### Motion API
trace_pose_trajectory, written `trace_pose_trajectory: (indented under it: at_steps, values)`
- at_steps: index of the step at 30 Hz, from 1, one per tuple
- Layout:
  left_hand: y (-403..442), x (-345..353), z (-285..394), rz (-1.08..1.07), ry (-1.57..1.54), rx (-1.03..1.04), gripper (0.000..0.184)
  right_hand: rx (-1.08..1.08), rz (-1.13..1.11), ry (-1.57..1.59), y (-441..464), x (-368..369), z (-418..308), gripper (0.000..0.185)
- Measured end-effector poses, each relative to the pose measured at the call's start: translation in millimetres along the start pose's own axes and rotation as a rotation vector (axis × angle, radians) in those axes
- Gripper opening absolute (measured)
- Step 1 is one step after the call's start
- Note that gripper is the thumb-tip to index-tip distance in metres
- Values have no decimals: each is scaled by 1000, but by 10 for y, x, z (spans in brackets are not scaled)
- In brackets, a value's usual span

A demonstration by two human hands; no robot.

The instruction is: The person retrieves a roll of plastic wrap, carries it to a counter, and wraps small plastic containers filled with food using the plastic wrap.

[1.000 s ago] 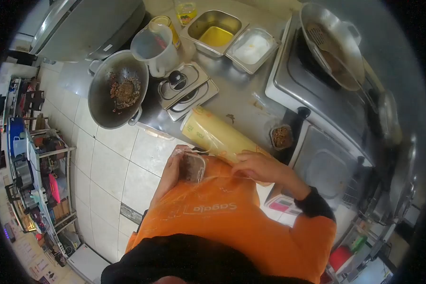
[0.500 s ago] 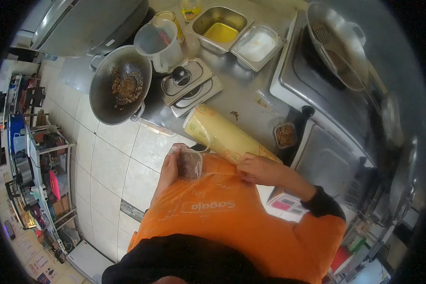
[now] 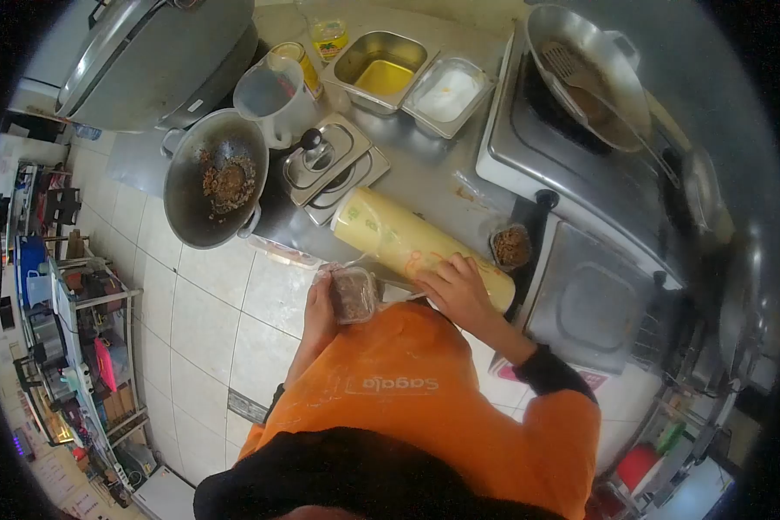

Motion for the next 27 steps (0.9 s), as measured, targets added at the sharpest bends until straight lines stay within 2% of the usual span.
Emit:
trace_pose_trajectory:
  at_steps: [2, 5, 7, 9, 10, 12, 13, 14, 15, 17, 18, 20, 21, 24, 25, 27]
  values:
    - [-78, 115, 3, 14, -142, -167, 36, -40, 102, -17, -1, -15, -6, 24]
    - [149, 20, -365, -92, -62, -46, 41, -61, 87, -62, -18, -6, 1, 27]
    - [178, 20, -531, -98, 9, -29, 40, -61, 91, -95, -10, -20, 12, 28]
    - [200, 91, -638, -115, 98, 79, 39, -57, 94, -126, -14, -34, 0, 28]
    - [97, 196, -584, -98, 66, 18, 38, -61, 109, -150, 5, -86, -41, 30]
    - [44, 262, -605, -113, 123, 32, 38, -61, 129, -181, 18, -254, -220, 32]
    - [23, 303, -610, -123, 178, 44, 37, 27, 135, -213, -8, -382, -343, 32]
    - [-23, 353, -603, -132, 105, 35, 37, 116, 141, -245, -96, -455, -426, 33]
    - [-66, 390, -581, -142, 108, 36, 37, 122, 147, -251, -273, -397, -501, 33]
    - [-132, 426, -568, -102, 76, 36, 34, 545, 282, 337, -787, -94, -283, 33]
    - [-99, 411, -630, -103, 73, 34, 33, 551, 288, 333, -915, 121, -250, 33]
    - [-178, 447, -600, -132, 113, 7, 32, 952, 365, 1043, -1170, 713, -106, 33]
    - [-207, 484, -610, -154, 149, -15, 31, 955, 377, 1043, -1162, 773, -107, 33]
    - [-275, 510, -700, -203, 101, 34, 33, 1023, 516, 1339, -926, 815, -202, 37]
    - [-320, 519, -668, -218, 119, 33, 33, 1025, 541, 1346, -948, 835, -198, 37]
    - [-379, 477, -574, -151, 114, -13, 32, 896, 510, 1206, -912, 820, -222, 31]
Point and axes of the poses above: each hand's wrist, its own y-axis towards the middle knuckle, its own x-axis out of the palm, z = x × y, the point moved 7 cm from there along y, towards the middle knuckle, and after that the axes turned 4 degrees about z, right-handed, at the moved point
